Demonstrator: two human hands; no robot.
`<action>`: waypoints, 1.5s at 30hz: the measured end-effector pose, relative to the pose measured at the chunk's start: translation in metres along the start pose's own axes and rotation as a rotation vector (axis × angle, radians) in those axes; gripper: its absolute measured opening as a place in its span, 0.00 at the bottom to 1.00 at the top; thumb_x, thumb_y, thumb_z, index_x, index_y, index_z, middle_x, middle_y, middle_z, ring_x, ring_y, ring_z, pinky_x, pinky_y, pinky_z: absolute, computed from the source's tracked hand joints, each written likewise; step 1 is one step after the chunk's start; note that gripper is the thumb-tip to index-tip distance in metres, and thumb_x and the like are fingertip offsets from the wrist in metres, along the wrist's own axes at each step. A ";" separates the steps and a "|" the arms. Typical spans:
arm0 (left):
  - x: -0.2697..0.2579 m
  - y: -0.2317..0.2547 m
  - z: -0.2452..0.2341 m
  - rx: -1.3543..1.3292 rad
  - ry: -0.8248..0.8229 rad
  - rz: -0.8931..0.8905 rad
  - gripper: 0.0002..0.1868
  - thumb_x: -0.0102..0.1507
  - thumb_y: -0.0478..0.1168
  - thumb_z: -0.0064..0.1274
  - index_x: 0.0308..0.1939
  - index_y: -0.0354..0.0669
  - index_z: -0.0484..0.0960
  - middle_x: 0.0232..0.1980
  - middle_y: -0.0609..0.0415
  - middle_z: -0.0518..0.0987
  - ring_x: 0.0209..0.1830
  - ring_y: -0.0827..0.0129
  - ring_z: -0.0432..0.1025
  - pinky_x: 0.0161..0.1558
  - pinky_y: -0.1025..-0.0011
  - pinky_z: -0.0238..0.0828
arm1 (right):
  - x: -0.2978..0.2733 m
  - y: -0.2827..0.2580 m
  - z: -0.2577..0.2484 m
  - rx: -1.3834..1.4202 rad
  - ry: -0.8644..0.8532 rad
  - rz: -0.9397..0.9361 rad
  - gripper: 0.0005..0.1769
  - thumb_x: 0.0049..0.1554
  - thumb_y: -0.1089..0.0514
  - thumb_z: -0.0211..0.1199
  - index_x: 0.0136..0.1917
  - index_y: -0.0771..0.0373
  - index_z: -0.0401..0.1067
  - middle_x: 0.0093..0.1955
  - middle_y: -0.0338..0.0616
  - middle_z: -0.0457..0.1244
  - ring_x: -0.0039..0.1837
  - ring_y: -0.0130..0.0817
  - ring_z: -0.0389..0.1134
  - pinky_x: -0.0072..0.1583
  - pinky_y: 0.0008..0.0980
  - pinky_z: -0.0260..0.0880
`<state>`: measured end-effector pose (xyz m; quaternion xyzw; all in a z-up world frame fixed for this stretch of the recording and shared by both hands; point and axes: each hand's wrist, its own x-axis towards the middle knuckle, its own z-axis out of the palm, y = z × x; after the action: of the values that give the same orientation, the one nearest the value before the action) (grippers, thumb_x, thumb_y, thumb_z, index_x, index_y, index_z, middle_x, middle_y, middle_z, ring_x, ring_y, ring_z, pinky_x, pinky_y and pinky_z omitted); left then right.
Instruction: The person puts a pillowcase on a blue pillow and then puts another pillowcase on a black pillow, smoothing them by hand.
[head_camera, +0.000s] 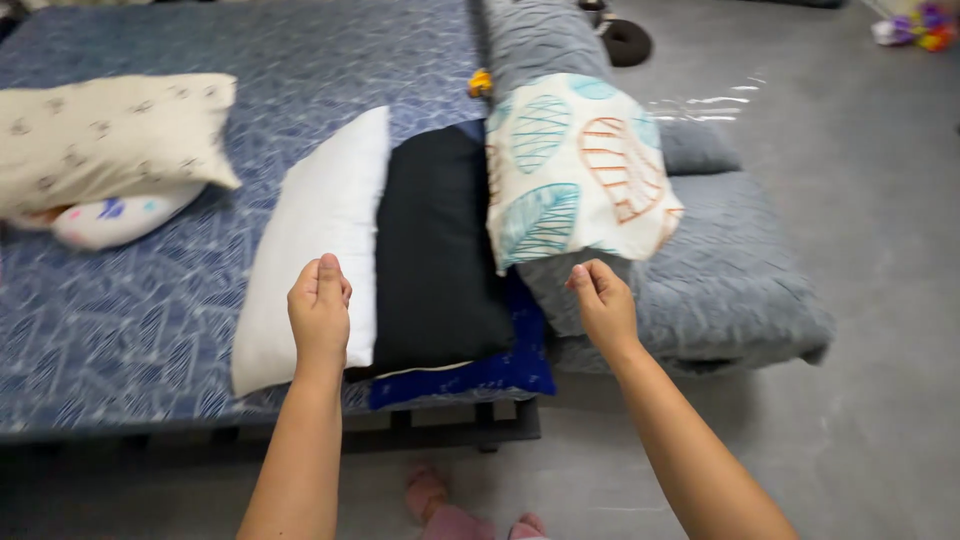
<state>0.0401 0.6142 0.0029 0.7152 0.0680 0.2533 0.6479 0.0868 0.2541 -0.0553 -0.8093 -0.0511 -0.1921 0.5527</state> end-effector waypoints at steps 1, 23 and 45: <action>0.000 -0.001 -0.016 -0.020 0.035 -0.019 0.25 0.75 0.52 0.40 0.26 0.45 0.64 0.22 0.64 0.61 0.22 0.82 0.51 0.25 0.78 0.47 | 0.002 -0.005 0.014 -0.007 -0.058 0.025 0.17 0.66 0.50 0.56 0.41 0.63 0.72 0.35 0.38 0.65 0.39 0.24 0.62 0.44 0.29 0.63; 0.070 -0.042 -0.384 -0.031 0.423 -0.061 0.22 0.74 0.50 0.41 0.29 0.45 0.68 0.24 0.64 0.62 0.24 0.82 0.54 0.26 0.77 0.49 | -0.018 -0.176 0.428 0.106 -0.580 0.020 0.18 0.66 0.48 0.54 0.43 0.63 0.74 0.40 0.38 0.68 0.41 0.26 0.61 0.45 0.28 0.63; 0.169 -0.064 -0.595 0.089 0.761 -0.053 0.24 0.74 0.51 0.42 0.27 0.41 0.67 0.23 0.62 0.64 0.22 0.81 0.53 0.24 0.75 0.48 | 0.027 -0.257 0.751 0.445 -0.836 -0.138 0.17 0.67 0.50 0.54 0.44 0.64 0.72 0.42 0.38 0.68 0.47 0.23 0.67 0.52 0.25 0.65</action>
<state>-0.0676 1.2267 0.0063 0.5955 0.3330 0.4806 0.5510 0.2267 1.0355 -0.0569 -0.6739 -0.3624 0.1292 0.6308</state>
